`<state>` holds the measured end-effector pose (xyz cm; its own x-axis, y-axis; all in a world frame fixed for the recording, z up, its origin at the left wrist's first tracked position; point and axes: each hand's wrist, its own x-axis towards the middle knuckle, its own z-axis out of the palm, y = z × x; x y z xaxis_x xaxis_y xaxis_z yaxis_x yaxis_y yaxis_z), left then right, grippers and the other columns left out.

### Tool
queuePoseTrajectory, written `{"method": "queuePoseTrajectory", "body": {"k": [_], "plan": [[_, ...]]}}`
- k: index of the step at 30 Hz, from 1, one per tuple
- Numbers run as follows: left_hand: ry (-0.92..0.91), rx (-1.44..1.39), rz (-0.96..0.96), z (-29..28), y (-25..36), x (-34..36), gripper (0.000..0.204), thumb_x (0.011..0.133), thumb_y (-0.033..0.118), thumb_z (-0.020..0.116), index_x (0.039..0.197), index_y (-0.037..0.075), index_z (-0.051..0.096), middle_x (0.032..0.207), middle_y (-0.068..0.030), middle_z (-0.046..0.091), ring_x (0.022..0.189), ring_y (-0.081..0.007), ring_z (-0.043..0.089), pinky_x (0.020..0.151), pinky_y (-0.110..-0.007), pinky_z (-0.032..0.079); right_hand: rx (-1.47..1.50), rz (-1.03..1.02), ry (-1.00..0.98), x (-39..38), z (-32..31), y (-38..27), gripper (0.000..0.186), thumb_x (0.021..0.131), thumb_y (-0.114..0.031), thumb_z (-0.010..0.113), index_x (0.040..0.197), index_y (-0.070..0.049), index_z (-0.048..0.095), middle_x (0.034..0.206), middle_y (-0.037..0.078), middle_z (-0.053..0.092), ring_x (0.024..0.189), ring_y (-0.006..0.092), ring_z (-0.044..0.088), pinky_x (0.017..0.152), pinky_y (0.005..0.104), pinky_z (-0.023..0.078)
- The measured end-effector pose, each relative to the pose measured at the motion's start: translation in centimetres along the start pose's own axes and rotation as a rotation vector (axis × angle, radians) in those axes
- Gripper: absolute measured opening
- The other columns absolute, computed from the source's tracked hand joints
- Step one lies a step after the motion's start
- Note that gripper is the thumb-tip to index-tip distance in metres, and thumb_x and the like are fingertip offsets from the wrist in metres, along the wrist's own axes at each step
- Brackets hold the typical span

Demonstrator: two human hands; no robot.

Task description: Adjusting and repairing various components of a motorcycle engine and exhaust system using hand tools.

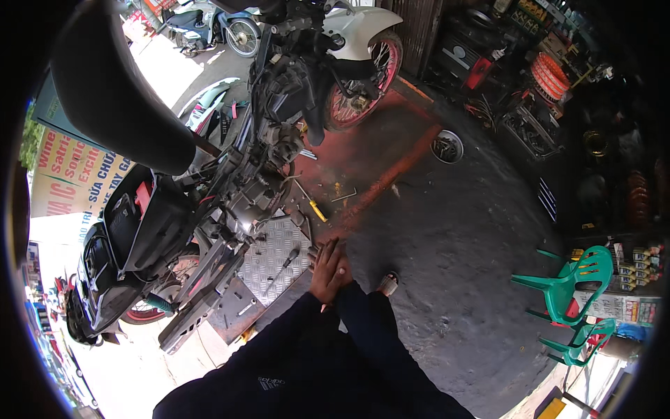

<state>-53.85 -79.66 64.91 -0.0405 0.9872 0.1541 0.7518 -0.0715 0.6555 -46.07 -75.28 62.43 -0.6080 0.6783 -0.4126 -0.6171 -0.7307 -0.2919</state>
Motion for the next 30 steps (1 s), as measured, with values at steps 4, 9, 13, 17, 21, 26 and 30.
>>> {"method": "queuePoseTrajectory", "body": {"k": [4,9,13,17,21,26,30], "plan": [[-0.196,-0.177,-0.021,2.8,2.2,7.9,0.075,0.092,0.060,0.027,0.138,0.001,0.035,0.146,-0.0206,0.027,0.137,-0.0362,0.019,0.110,-0.044,0.019,0.116,-0.128,-0.162,-5.7,0.6,-12.4,0.075,0.092,-0.062,0.023,0.142,-0.006,0.028,0.147,0.014,0.029,0.136,0.0297,0.025,0.111,0.0409,0.018],[-0.225,-1.571,-0.939,12.2,15.1,14.1,0.070,0.093,0.056,0.033,0.138,0.002,0.035,0.142,-0.0188,0.035,0.134,-0.0325,0.029,0.106,-0.041,0.028,-1.158,-0.757,0.184,-10.3,-2.4,-22.3,0.069,0.094,-0.057,0.023,0.141,-0.007,0.031,0.145,0.015,0.033,0.135,0.0336,0.027,0.108,0.0427,0.020],[-0.491,-1.495,-0.716,14.1,24.0,17.7,0.049,0.093,0.039,0.050,0.125,0.002,0.048,0.119,-0.0120,0.054,0.110,-0.0199,0.051,0.092,-0.034,0.041,-1.725,-0.968,0.559,-12.4,-10.9,-32.1,0.055,0.095,-0.049,0.035,0.129,-0.008,0.048,0.134,0.018,0.045,0.126,0.0367,0.039,0.101,0.0411,0.030],[-0.665,-0.834,-0.295,15.9,22.1,20.4,0.028,0.090,0.026,0.057,0.102,0.001,0.063,0.090,-0.0054,0.065,0.081,-0.0135,0.062,0.075,-0.031,0.047,-1.577,-0.437,0.828,-14.5,-22.7,-37.8,0.042,0.090,-0.039,0.052,0.086,0.001,0.064,0.086,0.019,0.065,0.082,0.0361,0.062,0.069,0.0412,0.047],[-0.863,-0.045,-0.229,23.5,15.8,21.8,0.037,0.078,0.038,0.063,0.093,0.005,0.069,0.084,-0.0151,0.068,0.081,-0.0306,0.065,0.073,-0.042,0.049,-1.863,0.140,0.871,-15.6,-31.8,-39.7,0.032,0.073,-0.032,0.070,0.088,-0.004,0.068,0.087,0.018,0.067,0.086,0.0339,0.064,0.076,0.0434,0.049],[-0.868,0.074,-0.613,30.1,12.2,18.1,0.038,0.079,0.039,0.060,0.095,0.006,0.070,0.098,-0.0187,0.066,0.097,-0.0365,0.061,0.083,-0.044,0.047,-1.979,0.403,0.610,-14.4,-33.4,-44.2,0.040,0.075,-0.033,0.069,0.098,-0.001,0.066,0.102,0.018,0.065,0.100,0.0336,0.060,0.087,0.0393,0.047],[-0.788,0.017,-0.864,30.8,12.4,15.0,0.033,0.080,0.032,0.058,0.098,0.007,0.069,0.104,-0.0174,0.065,0.101,-0.0353,0.061,0.086,-0.045,0.048,-2.021,0.776,-0.259,-8.5,-30.1,-48.9,0.037,0.079,-0.030,0.066,0.103,-0.002,0.065,0.104,0.016,0.065,0.099,0.0308,0.061,0.085,0.0374,0.047]]}}
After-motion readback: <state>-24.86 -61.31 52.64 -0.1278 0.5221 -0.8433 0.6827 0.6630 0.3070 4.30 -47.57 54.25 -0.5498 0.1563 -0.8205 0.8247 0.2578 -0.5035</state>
